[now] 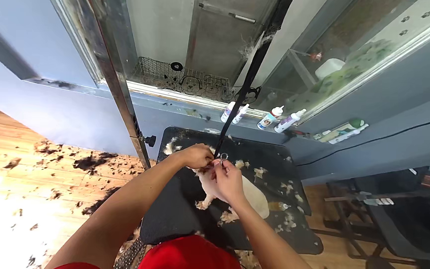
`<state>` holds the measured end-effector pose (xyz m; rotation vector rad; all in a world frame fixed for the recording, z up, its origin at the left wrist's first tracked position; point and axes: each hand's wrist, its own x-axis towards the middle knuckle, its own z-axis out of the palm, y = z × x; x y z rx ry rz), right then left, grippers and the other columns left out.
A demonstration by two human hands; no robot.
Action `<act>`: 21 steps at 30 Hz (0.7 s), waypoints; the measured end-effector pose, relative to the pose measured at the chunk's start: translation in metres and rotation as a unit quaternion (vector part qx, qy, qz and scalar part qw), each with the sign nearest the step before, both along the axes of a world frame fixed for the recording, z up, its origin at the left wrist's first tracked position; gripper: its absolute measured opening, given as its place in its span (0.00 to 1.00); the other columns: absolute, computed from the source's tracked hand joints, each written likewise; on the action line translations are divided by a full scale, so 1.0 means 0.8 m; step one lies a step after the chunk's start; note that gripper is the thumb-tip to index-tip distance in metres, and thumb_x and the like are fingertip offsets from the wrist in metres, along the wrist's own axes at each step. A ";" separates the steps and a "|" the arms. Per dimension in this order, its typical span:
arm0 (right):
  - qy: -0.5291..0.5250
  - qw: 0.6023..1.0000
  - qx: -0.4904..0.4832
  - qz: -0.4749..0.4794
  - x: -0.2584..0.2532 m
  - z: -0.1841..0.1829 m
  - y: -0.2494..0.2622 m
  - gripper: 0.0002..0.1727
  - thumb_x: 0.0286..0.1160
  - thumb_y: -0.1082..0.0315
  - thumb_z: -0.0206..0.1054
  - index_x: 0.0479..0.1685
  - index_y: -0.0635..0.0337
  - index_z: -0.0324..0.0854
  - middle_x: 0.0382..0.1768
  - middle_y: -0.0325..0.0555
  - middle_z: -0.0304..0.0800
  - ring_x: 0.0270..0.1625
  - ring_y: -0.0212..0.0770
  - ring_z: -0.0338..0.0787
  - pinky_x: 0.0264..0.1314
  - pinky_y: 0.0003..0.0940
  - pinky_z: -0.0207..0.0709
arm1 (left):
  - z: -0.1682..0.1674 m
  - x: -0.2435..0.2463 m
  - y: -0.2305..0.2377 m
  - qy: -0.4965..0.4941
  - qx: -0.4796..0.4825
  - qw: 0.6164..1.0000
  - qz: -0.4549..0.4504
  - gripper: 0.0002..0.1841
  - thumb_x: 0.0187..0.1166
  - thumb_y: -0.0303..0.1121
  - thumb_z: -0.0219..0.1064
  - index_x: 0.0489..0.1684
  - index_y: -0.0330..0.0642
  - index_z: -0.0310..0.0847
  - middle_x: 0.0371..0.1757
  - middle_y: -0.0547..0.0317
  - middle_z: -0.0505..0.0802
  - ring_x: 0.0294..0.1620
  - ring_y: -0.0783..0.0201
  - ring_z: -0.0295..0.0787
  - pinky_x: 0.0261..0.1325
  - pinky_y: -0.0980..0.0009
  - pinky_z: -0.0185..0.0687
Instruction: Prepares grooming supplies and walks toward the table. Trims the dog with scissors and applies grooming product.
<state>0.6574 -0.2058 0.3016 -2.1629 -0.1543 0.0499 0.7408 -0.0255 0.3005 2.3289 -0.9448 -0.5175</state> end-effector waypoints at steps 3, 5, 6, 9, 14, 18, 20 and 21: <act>0.143 0.969 0.196 -0.052 0.016 0.005 -0.009 0.17 0.94 0.64 0.52 0.54 0.66 0.85 0.32 0.51 0.94 0.28 0.43 0.93 0.33 0.39 0.90 | -0.002 0.004 0.003 0.014 -0.011 1.000 0.011 0.15 0.88 0.35 0.59 0.43 0.41 0.94 0.48 0.52 0.95 0.59 0.54 0.87 0.68 0.51 0.76; 0.169 0.945 0.267 -0.081 0.014 0.007 -0.015 0.18 0.95 0.66 0.50 0.52 0.69 0.85 0.30 0.52 0.92 0.25 0.42 0.90 0.30 0.36 0.87 | 0.000 0.003 0.006 0.030 -0.007 0.999 0.018 0.16 0.89 0.39 0.60 0.44 0.43 0.94 0.49 0.52 0.94 0.59 0.54 0.87 0.68 0.51 0.76; 0.182 0.931 0.301 -0.103 0.013 0.009 -0.016 0.19 0.95 0.66 0.49 0.51 0.70 0.84 0.27 0.51 0.91 0.23 0.39 0.88 0.27 0.33 0.85 | 0.002 0.001 0.007 0.041 -0.004 0.999 0.023 0.16 0.89 0.40 0.60 0.46 0.43 0.95 0.53 0.51 0.94 0.63 0.53 0.86 0.71 0.51 0.75; 0.156 0.930 0.310 -0.119 0.009 0.009 -0.022 0.18 0.94 0.67 0.49 0.50 0.69 0.84 0.26 0.49 0.90 0.21 0.38 0.88 0.26 0.32 0.85 | 0.005 -0.005 0.010 0.060 -0.005 0.998 0.034 0.16 0.89 0.42 0.61 0.50 0.43 0.94 0.60 0.49 0.92 0.70 0.51 0.82 0.77 0.49 0.70; -0.160 0.980 -0.031 0.114 -0.012 -0.014 -0.033 0.15 0.86 0.62 0.58 0.50 0.60 0.89 0.33 0.38 0.94 0.33 0.31 0.93 0.39 0.33 0.91 | 0.005 -0.008 0.005 0.051 -0.008 0.998 0.025 0.16 0.88 0.40 0.61 0.47 0.43 0.95 0.58 0.51 0.93 0.70 0.52 0.82 0.78 0.52 0.69; -0.166 0.974 -0.071 0.135 -0.021 -0.017 -0.024 0.16 0.86 0.60 0.57 0.48 0.57 0.90 0.31 0.36 0.92 0.30 0.30 0.90 0.36 0.31 0.89 | -0.001 -0.010 0.000 0.032 -0.012 0.999 0.018 0.15 0.88 0.38 0.61 0.47 0.42 0.95 0.58 0.52 0.93 0.69 0.53 0.83 0.78 0.51 0.70; -0.025 0.997 0.051 0.053 -0.014 -0.010 -0.026 0.15 0.88 0.64 0.57 0.51 0.59 0.89 0.30 0.39 0.94 0.27 0.35 0.93 0.34 0.34 0.91 | -0.002 -0.012 -0.002 0.030 -0.016 0.999 0.015 0.15 0.88 0.38 0.61 0.46 0.43 0.95 0.56 0.52 0.94 0.68 0.53 0.84 0.77 0.51 0.71; 0.026 0.993 0.115 0.017 -0.010 -0.010 -0.028 0.15 0.90 0.65 0.56 0.51 0.61 0.88 0.30 0.44 0.95 0.26 0.39 0.93 0.33 0.37 0.91 | -0.001 -0.013 -0.001 0.032 -0.017 0.999 0.014 0.15 0.88 0.39 0.61 0.46 0.43 0.95 0.55 0.52 0.94 0.67 0.54 0.84 0.76 0.51 0.71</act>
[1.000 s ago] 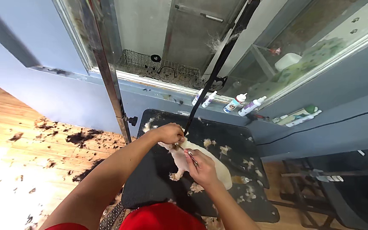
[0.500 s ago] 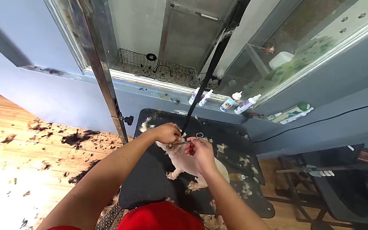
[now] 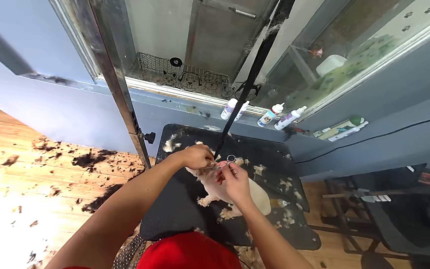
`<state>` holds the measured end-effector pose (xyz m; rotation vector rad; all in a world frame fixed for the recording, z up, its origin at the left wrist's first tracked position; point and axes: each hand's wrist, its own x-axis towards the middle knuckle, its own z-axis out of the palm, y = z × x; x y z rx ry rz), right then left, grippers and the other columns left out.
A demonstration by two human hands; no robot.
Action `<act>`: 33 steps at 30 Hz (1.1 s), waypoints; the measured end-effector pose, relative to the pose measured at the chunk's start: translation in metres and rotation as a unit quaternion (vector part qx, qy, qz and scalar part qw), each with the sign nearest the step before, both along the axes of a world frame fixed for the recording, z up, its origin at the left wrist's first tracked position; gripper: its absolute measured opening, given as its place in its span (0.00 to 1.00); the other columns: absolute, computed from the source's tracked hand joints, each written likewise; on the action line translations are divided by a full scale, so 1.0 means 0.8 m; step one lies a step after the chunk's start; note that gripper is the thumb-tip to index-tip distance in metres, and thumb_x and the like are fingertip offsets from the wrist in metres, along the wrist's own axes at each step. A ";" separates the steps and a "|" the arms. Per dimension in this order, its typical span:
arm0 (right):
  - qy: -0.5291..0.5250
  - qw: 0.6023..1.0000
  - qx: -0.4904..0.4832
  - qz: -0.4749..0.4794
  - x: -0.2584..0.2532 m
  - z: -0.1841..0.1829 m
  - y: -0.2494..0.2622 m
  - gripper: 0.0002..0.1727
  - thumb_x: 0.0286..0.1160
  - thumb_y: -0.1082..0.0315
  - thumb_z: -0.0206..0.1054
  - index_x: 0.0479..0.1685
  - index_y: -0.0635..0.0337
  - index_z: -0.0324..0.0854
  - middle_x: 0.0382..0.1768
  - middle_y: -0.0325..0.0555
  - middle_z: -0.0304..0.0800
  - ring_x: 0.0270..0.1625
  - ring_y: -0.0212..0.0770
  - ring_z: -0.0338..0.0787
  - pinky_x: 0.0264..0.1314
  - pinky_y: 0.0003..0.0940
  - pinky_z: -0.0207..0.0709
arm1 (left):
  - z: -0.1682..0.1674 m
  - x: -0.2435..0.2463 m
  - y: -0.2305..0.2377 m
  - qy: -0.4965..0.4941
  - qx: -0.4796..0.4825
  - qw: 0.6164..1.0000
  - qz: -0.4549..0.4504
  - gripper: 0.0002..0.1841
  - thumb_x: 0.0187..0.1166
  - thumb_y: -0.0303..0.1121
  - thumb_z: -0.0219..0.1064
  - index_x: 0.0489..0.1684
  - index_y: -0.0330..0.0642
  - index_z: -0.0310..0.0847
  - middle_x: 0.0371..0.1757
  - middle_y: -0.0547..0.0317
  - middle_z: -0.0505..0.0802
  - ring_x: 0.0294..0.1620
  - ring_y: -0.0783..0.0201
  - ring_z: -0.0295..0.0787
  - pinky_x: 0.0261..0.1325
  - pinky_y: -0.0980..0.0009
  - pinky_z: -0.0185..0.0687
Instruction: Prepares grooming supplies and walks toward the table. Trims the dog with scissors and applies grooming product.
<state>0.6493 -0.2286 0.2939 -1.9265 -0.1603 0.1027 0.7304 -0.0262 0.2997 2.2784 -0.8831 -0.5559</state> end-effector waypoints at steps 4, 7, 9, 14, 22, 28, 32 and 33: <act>0.095 0.982 0.156 -0.049 0.000 -0.016 -0.009 0.16 0.93 0.68 0.53 0.54 0.69 0.85 0.31 0.54 0.93 0.27 0.43 0.92 0.33 0.38 0.90 | -0.001 -0.003 -0.001 0.010 0.013 1.000 -0.014 0.16 0.89 0.41 0.60 0.47 0.44 0.95 0.56 0.53 0.93 0.67 0.54 0.83 0.75 0.52 0.71; 0.149 0.957 0.223 -0.110 -0.003 -0.012 -0.005 0.18 0.94 0.68 0.50 0.50 0.71 0.84 0.28 0.53 0.92 0.24 0.40 0.90 0.30 0.34 0.87 | -0.001 -0.007 0.000 0.011 0.013 1.000 -0.015 0.16 0.89 0.40 0.60 0.47 0.43 0.95 0.57 0.52 0.93 0.68 0.53 0.83 0.77 0.50 0.70; 0.161 0.951 0.232 -0.125 -0.005 -0.009 -0.002 0.18 0.94 0.67 0.50 0.50 0.71 0.84 0.28 0.53 0.91 0.24 0.40 0.90 0.30 0.34 0.87 | 0.000 -0.010 0.001 0.010 0.020 1.000 -0.019 0.16 0.89 0.41 0.60 0.47 0.43 0.94 0.57 0.52 0.93 0.68 0.53 0.83 0.77 0.50 0.69; 0.213 0.924 0.277 -0.154 -0.007 -0.004 0.004 0.17 0.94 0.67 0.50 0.53 0.70 0.82 0.30 0.51 0.91 0.25 0.38 0.89 0.32 0.32 0.87 | 0.007 -0.013 0.003 0.025 0.022 0.999 -0.009 0.16 0.89 0.40 0.59 0.45 0.42 0.94 0.54 0.52 0.93 0.65 0.54 0.84 0.74 0.51 0.71; 0.042 0.976 0.196 -0.089 -0.024 -0.010 -0.010 0.17 0.92 0.67 0.51 0.51 0.67 0.85 0.28 0.50 0.92 0.25 0.41 0.91 0.31 0.36 0.89 | 0.001 -0.011 0.004 0.041 -0.008 0.999 0.012 0.16 0.88 0.39 0.62 0.40 0.42 0.95 0.50 0.52 0.94 0.63 0.54 0.85 0.72 0.51 0.73; -0.304 0.924 -0.214 0.092 -0.040 -0.017 0.001 0.14 0.84 0.64 0.60 0.50 0.61 0.89 0.34 0.41 0.92 0.33 0.33 0.92 0.38 0.33 0.90 | 0.003 -0.014 -0.005 0.027 0.016 0.999 0.031 0.16 0.87 0.40 0.62 0.42 0.42 0.95 0.54 0.51 0.93 0.65 0.52 0.84 0.73 0.49 0.73; -0.347 0.886 -0.293 0.087 -0.050 -0.017 0.031 0.12 0.82 0.66 0.61 0.49 0.62 0.88 0.33 0.44 0.90 0.34 0.38 0.92 0.37 0.34 0.89 | 0.001 -0.013 -0.013 -0.001 0.053 0.997 0.048 0.16 0.87 0.42 0.61 0.40 0.46 0.94 0.51 0.54 0.93 0.61 0.53 0.86 0.66 0.47 0.77; -0.308 0.908 -0.273 0.083 -0.051 -0.018 0.033 0.13 0.83 0.65 0.60 0.52 0.61 0.88 0.36 0.44 0.90 0.35 0.37 0.91 0.38 0.34 0.89 | 0.000 -0.012 -0.013 -0.003 0.051 0.997 0.055 0.16 0.87 0.42 0.61 0.38 0.46 0.94 0.49 0.55 0.93 0.58 0.53 0.86 0.63 0.47 0.78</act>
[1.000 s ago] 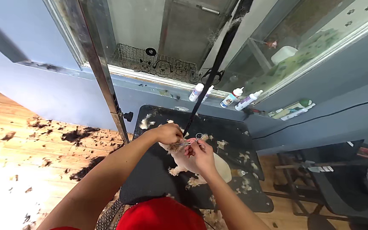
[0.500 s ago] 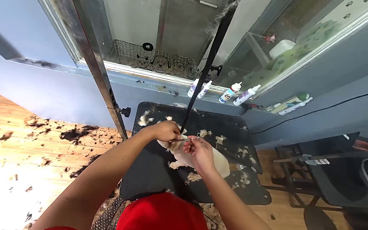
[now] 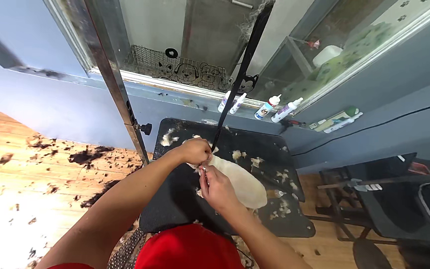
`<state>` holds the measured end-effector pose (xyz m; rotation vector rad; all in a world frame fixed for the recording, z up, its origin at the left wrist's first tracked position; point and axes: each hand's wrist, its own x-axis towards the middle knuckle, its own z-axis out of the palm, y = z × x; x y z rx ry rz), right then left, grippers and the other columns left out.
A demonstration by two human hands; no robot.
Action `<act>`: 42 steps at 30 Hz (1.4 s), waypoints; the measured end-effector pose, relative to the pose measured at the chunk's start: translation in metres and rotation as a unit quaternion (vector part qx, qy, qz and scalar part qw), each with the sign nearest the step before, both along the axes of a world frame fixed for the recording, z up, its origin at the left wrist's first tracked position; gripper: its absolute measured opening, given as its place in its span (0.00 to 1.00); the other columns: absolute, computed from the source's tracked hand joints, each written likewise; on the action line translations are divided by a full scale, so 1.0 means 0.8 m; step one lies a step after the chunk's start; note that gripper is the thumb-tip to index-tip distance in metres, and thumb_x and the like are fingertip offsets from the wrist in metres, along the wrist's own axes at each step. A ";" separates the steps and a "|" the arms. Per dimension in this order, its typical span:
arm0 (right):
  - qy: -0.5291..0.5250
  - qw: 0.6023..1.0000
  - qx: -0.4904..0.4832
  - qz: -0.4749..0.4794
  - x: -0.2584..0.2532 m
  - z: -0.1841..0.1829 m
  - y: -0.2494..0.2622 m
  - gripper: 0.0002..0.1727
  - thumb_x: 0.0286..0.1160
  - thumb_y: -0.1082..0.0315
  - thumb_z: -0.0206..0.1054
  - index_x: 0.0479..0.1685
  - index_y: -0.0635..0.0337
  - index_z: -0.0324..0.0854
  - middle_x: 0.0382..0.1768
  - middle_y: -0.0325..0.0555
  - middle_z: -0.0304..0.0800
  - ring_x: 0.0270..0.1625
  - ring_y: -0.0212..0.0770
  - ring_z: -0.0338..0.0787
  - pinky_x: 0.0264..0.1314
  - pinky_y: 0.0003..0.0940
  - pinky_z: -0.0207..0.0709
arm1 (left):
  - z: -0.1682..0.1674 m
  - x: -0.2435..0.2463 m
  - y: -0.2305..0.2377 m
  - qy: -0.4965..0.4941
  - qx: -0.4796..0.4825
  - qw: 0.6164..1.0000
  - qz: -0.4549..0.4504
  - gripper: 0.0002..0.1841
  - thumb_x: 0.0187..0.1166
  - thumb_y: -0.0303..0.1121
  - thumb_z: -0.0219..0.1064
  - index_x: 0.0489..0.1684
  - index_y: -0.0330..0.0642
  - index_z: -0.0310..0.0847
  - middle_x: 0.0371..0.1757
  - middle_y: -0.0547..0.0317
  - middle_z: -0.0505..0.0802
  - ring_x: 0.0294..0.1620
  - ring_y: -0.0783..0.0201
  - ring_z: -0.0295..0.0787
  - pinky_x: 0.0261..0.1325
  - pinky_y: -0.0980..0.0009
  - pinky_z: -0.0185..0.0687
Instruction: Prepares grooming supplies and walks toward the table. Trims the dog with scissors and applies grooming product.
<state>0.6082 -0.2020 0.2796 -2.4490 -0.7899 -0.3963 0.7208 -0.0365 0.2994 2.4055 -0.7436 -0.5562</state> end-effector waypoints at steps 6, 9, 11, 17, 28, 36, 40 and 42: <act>0.150 0.981 0.119 0.007 0.002 -0.024 -0.014 0.11 0.83 0.65 0.65 0.58 0.56 0.82 0.41 0.36 0.94 0.40 0.29 0.94 0.47 0.32 0.92 | -0.005 0.002 0.008 0.002 -0.035 0.999 0.019 0.16 0.86 0.41 0.63 0.35 0.44 0.94 0.44 0.53 0.93 0.55 0.53 0.87 0.62 0.47 0.78; 0.006 0.988 0.144 0.061 -0.001 -0.056 -0.017 0.08 0.73 0.74 0.70 0.47 0.59 0.90 0.42 0.39 0.97 0.42 0.30 0.96 0.47 0.28 0.92 | -0.003 0.001 0.011 0.002 -0.031 0.999 0.014 0.16 0.86 0.41 0.62 0.35 0.45 0.94 0.42 0.55 0.93 0.52 0.55 0.87 0.60 0.49 0.78; -0.082 0.981 0.149 0.093 0.003 -0.071 -0.017 0.04 0.71 0.74 0.73 0.40 0.60 0.92 0.41 0.44 0.97 0.44 0.35 0.96 0.51 0.30 0.92 | -0.002 -0.001 0.011 0.006 -0.030 0.999 0.020 0.16 0.86 0.41 0.62 0.35 0.46 0.94 0.42 0.55 0.93 0.52 0.55 0.87 0.60 0.49 0.79; 0.071 0.941 0.323 -0.068 -0.012 -0.075 0.008 0.05 0.80 0.69 0.69 0.43 0.61 0.89 0.38 0.42 0.97 0.39 0.36 0.97 0.43 0.34 0.95 | -0.005 -0.003 0.012 0.007 -0.033 0.999 0.035 0.16 0.86 0.42 0.63 0.36 0.45 0.94 0.44 0.53 0.94 0.54 0.53 0.88 0.61 0.46 0.79; 0.412 0.570 0.685 -0.189 0.010 -0.010 0.005 0.14 0.93 0.64 0.55 0.60 0.67 0.74 0.44 0.59 0.93 0.42 0.52 0.97 0.52 0.46 0.92 | -0.006 -0.006 0.018 0.024 -0.065 0.997 0.042 0.16 0.87 0.42 0.63 0.36 0.45 0.94 0.42 0.55 0.94 0.51 0.56 0.88 0.60 0.49 0.79; 0.040 0.974 0.223 -0.002 0.003 -0.028 -0.024 0.09 0.82 0.67 0.66 0.46 0.62 0.88 0.37 0.41 0.94 0.35 0.33 0.93 0.40 0.32 0.92 | -0.004 -0.006 0.018 0.052 -0.079 0.994 0.061 0.15 0.87 0.41 0.63 0.38 0.44 0.95 0.47 0.55 0.94 0.56 0.57 0.87 0.63 0.50 0.78; 0.025 0.987 0.156 -0.031 -0.001 -0.035 -0.007 0.10 0.81 0.66 0.65 0.44 0.61 0.89 0.34 0.41 0.92 0.32 0.33 0.90 0.36 0.31 0.89 | 0.001 -0.007 0.011 0.044 -0.058 0.996 0.059 0.15 0.86 0.41 0.64 0.36 0.45 0.95 0.47 0.55 0.94 0.57 0.56 0.87 0.63 0.49 0.78; 0.158 0.934 0.311 -0.081 0.000 -0.033 -0.001 0.09 0.85 0.66 0.65 0.48 0.61 0.87 0.36 0.42 0.96 0.36 0.36 0.97 0.41 0.35 0.95 | -0.001 -0.007 0.011 0.037 -0.060 0.996 0.062 0.15 0.85 0.41 0.64 0.34 0.46 0.94 0.44 0.56 0.94 0.53 0.57 0.88 0.60 0.48 0.79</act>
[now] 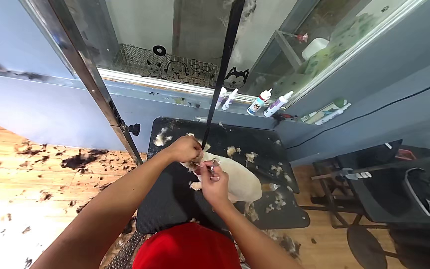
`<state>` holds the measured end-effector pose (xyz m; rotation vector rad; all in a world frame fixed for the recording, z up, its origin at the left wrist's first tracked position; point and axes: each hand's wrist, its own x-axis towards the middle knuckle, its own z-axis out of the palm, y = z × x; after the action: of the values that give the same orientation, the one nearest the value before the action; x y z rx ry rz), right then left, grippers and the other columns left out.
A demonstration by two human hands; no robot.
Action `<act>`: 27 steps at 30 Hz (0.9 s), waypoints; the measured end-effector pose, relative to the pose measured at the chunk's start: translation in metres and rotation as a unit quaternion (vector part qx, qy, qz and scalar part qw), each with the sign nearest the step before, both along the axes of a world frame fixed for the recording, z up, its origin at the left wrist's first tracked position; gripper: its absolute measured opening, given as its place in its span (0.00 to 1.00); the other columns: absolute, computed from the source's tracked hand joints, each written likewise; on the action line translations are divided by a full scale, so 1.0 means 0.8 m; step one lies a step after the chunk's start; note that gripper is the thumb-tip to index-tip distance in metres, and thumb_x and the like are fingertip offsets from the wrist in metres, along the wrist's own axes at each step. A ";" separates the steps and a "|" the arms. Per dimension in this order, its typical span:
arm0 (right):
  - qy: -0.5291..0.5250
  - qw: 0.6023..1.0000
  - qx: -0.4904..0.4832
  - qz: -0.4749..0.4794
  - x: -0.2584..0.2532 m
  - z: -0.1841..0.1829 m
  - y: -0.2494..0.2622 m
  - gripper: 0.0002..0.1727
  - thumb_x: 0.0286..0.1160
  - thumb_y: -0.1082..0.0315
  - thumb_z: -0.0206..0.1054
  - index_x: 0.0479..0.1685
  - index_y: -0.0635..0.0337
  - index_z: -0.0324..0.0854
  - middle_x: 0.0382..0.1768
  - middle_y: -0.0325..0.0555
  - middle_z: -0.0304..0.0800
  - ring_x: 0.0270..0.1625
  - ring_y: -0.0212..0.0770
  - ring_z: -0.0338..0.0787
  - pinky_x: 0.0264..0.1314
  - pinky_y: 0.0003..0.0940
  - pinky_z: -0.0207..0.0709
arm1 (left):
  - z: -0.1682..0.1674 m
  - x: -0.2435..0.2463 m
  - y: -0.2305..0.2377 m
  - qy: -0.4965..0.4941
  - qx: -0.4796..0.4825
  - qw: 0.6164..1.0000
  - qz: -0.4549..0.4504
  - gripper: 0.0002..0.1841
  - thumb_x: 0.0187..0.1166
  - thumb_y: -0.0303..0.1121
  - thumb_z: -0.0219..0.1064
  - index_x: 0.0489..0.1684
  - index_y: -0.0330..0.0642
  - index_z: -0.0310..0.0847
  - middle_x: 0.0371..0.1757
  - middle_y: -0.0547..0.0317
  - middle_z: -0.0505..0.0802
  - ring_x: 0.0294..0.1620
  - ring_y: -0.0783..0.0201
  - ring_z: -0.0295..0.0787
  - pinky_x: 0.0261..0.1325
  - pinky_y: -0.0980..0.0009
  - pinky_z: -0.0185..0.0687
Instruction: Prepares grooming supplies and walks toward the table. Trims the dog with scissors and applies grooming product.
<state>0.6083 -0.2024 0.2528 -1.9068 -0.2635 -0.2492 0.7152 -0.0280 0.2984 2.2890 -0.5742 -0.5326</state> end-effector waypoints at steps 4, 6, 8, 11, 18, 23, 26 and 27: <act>0.278 0.893 0.345 -0.080 0.014 0.022 0.001 0.11 0.91 0.67 0.58 0.56 0.68 0.77 0.37 0.60 0.94 0.36 0.52 0.97 0.45 0.47 0.93 | -0.001 -0.002 0.005 0.016 -0.011 1.000 0.005 0.14 0.85 0.41 0.64 0.37 0.45 0.95 0.44 0.55 0.94 0.53 0.56 0.88 0.61 0.47 0.79; 0.314 0.866 0.378 -0.092 0.019 0.030 -0.003 0.12 0.91 0.66 0.57 0.58 0.66 0.76 0.37 0.59 0.94 0.35 0.51 0.96 0.44 0.47 0.92 | -0.003 -0.002 0.007 0.018 -0.022 1.000 0.006 0.15 0.85 0.41 0.64 0.35 0.45 0.95 0.41 0.56 0.94 0.49 0.57 0.88 0.57 0.48 0.80; 0.243 0.921 0.297 -0.062 0.015 0.028 -0.010 0.11 0.90 0.67 0.59 0.55 0.67 0.79 0.36 0.58 0.95 0.34 0.50 0.97 0.43 0.45 0.93 | -0.007 0.001 0.009 0.024 -0.037 0.999 0.009 0.15 0.86 0.41 0.64 0.33 0.45 0.94 0.37 0.57 0.94 0.44 0.59 0.89 0.52 0.49 0.81; -0.004 1.000 0.007 0.023 0.006 0.016 -0.016 0.08 0.85 0.68 0.63 0.48 0.63 0.85 0.34 0.43 0.95 0.34 0.36 0.96 0.39 0.35 0.94 | -0.008 0.001 0.010 0.037 -0.045 0.998 0.017 0.15 0.86 0.41 0.64 0.34 0.45 0.94 0.37 0.57 0.93 0.44 0.59 0.89 0.52 0.50 0.82; 0.090 0.994 0.047 0.045 0.013 0.030 -0.020 0.08 0.86 0.67 0.64 0.47 0.62 0.85 0.31 0.46 0.96 0.32 0.42 0.97 0.39 0.40 0.95 | -0.003 -0.004 0.005 0.021 -0.026 0.999 0.008 0.15 0.86 0.41 0.64 0.33 0.45 0.94 0.40 0.57 0.94 0.48 0.58 0.89 0.56 0.49 0.80; -0.055 0.987 -0.069 0.136 0.016 0.018 -0.036 0.10 0.83 0.65 0.64 0.44 0.59 0.88 0.33 0.38 0.94 0.32 0.30 0.92 0.35 0.30 0.89 | -0.004 -0.004 0.006 0.027 -0.024 0.999 0.000 0.15 0.86 0.40 0.64 0.33 0.45 0.94 0.38 0.57 0.93 0.44 0.59 0.88 0.52 0.50 0.80; -0.049 0.986 -0.014 0.156 0.017 0.025 -0.033 0.08 0.82 0.69 0.65 0.39 0.61 0.88 0.30 0.40 0.94 0.30 0.33 0.94 0.33 0.31 0.91 | -0.007 -0.003 0.006 0.023 -0.031 0.999 0.002 0.15 0.86 0.40 0.64 0.32 0.45 0.94 0.36 0.58 0.93 0.42 0.60 0.89 0.51 0.51 0.81; -0.064 0.986 -0.009 0.154 0.017 0.025 -0.032 0.08 0.82 0.69 0.65 0.39 0.62 0.88 0.31 0.41 0.93 0.31 0.33 0.94 0.35 0.31 0.92 | -0.007 -0.003 0.006 0.022 -0.034 0.999 0.005 0.15 0.86 0.40 0.64 0.32 0.45 0.93 0.36 0.58 0.93 0.43 0.60 0.88 0.51 0.51 0.81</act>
<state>0.6222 -0.2278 0.2724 -1.8400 -0.6428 -0.1619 0.7125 -0.0234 0.2930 2.2095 -0.5518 -0.5494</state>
